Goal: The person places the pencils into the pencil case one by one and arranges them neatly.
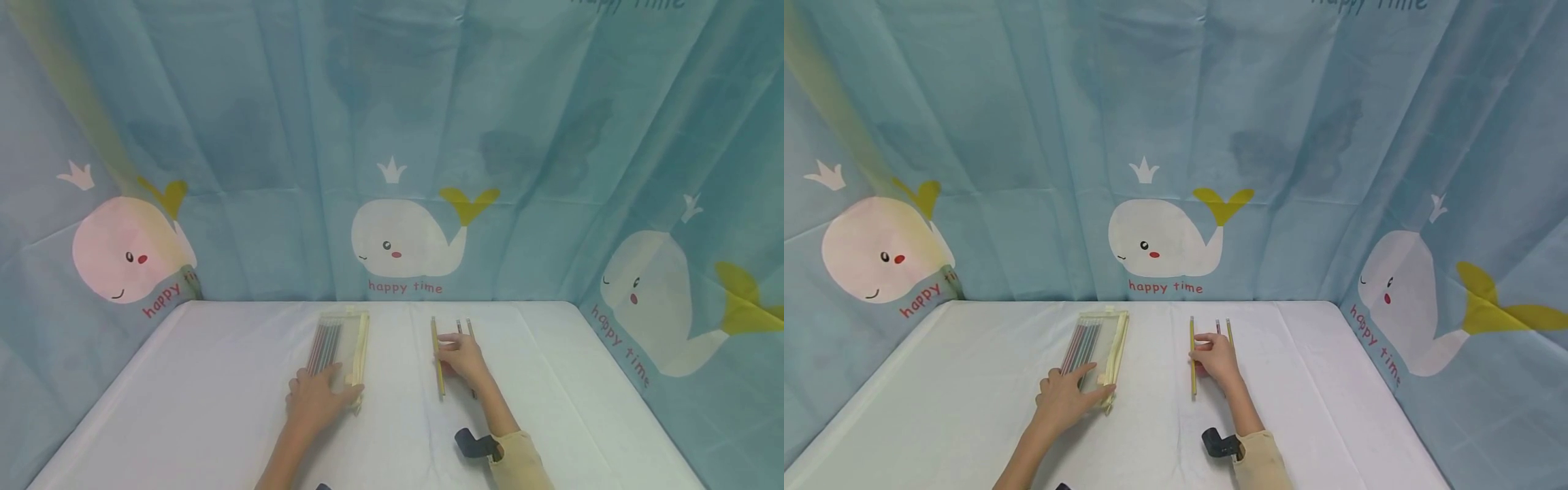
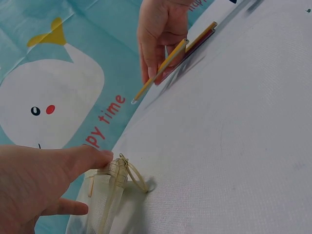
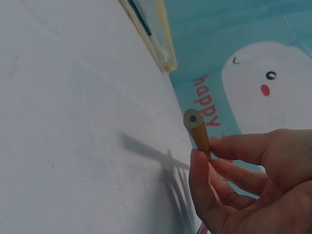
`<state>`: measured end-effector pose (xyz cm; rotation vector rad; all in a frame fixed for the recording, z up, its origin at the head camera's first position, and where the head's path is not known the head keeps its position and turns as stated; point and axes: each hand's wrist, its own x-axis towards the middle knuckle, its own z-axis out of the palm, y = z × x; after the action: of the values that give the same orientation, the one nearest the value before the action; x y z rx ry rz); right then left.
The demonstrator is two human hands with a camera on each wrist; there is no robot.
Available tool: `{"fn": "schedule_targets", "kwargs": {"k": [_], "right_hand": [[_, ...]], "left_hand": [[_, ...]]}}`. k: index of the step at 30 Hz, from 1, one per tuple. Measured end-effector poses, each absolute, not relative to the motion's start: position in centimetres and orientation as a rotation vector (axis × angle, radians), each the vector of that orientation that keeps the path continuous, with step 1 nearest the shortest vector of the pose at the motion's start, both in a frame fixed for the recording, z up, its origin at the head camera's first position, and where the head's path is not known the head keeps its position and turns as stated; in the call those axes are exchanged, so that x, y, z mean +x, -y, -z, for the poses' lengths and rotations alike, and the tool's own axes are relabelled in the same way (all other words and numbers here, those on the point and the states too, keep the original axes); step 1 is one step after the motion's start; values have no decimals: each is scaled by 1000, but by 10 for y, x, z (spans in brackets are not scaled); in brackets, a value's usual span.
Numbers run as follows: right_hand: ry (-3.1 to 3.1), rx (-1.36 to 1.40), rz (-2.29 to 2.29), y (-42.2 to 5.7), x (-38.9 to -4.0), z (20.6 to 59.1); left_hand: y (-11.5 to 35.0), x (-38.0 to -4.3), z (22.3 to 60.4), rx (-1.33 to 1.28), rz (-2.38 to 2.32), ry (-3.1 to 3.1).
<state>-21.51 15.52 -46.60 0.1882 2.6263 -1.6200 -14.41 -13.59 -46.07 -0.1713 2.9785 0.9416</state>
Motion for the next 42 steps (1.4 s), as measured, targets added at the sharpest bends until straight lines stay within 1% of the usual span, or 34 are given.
{"fn": "schedule_targets", "kwargs": {"k": [12, 21, 31, 42], "right_hand": [[-2645, 93, 1596, -145, -211, 461], [-2547, 39, 1684, -135, -211, 464], [-2551, -45, 1677, -121, -207, 462], [-2525, -119, 1681, -108, -209, 462]], "left_hand": [[136, -144, 460, -162, -934, -2980], [134, -144, 458, -160, -918, -2988], [135, -143, 458, -158, -923, -2993], [134, -143, 459, -159, -926, -2997]]}}
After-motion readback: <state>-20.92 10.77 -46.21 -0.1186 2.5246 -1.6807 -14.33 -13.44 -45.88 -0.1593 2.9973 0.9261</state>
